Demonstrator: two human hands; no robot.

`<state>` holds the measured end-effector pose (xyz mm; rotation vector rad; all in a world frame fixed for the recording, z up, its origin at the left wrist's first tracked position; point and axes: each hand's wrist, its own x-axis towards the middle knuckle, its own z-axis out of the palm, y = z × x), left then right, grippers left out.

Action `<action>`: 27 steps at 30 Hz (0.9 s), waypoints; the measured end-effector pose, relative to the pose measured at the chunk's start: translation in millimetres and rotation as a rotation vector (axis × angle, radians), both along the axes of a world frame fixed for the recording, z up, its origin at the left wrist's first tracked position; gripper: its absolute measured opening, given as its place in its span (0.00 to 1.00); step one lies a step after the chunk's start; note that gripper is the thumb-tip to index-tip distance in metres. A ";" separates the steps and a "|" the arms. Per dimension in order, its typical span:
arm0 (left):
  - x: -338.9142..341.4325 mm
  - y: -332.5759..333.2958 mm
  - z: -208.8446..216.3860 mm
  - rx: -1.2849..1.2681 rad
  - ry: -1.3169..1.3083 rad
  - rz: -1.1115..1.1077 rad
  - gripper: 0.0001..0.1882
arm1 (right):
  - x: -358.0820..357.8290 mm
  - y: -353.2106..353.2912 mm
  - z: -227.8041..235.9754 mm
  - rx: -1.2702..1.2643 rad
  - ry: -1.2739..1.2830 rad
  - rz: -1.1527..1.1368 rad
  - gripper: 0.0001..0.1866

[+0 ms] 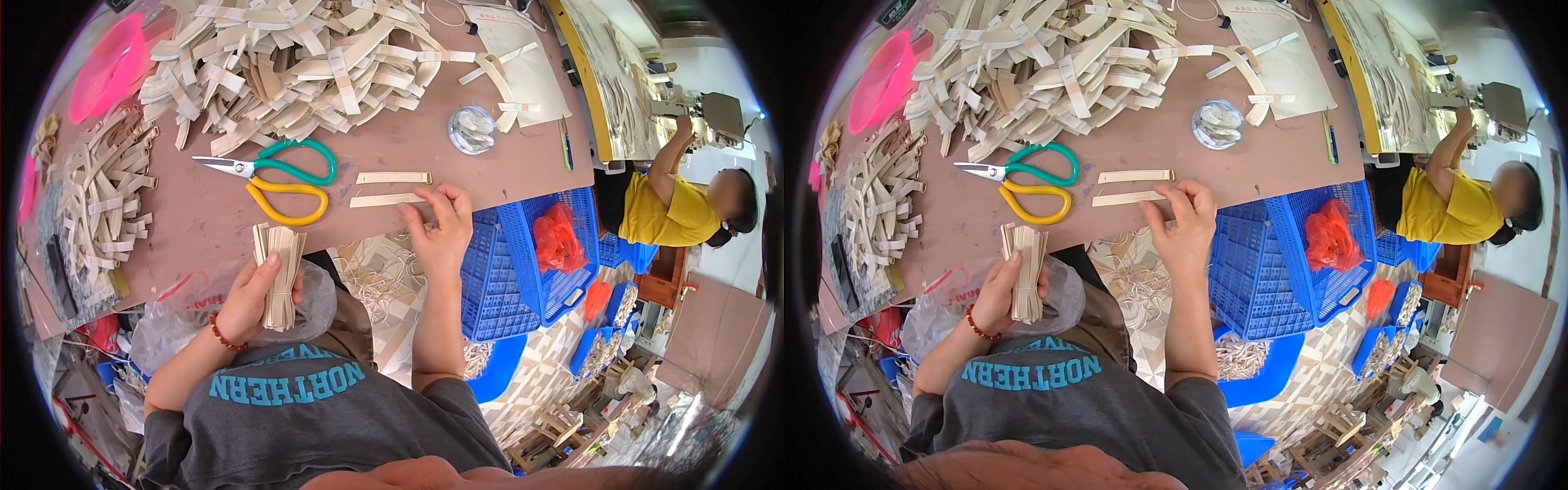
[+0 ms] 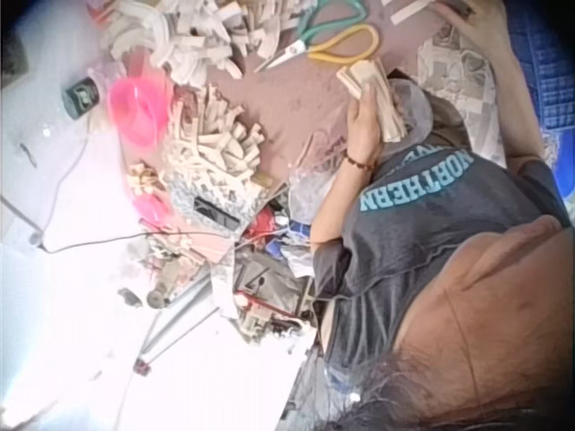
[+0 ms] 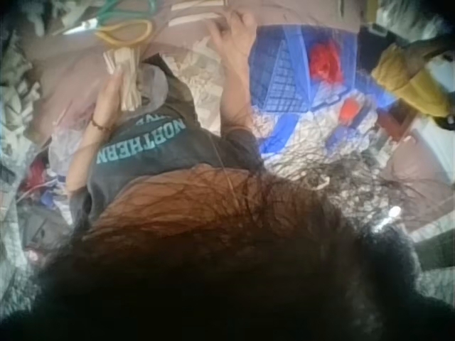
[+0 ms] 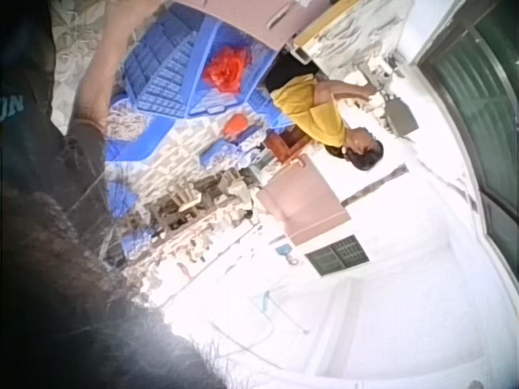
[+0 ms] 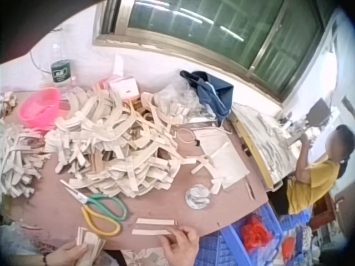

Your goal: The person sorts small, light-colored wooden strips at a cluttered workbench. They pick up bundles of strips, separate them, and place them into a pink bowl. The person also handles a plastic bag and a small orange bowl during the process.

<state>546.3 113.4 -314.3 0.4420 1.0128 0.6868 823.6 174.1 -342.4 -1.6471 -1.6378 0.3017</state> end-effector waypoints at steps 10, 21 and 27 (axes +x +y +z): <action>-1.3 -0.9 -3.0 0.023 -0.002 -0.004 0.24 | 6.9 -6.7 7.3 0.037 0.127 -0.057 0.18; 1.2 0.2 1.3 0.017 0.001 -0.006 0.25 | 12.5 -29.9 -20.4 0.160 0.445 -0.228 0.08; 1.6 -1.7 1.2 0.045 -0.072 0.010 0.29 | -14.7 -46.9 -14.5 0.076 0.459 -0.034 0.08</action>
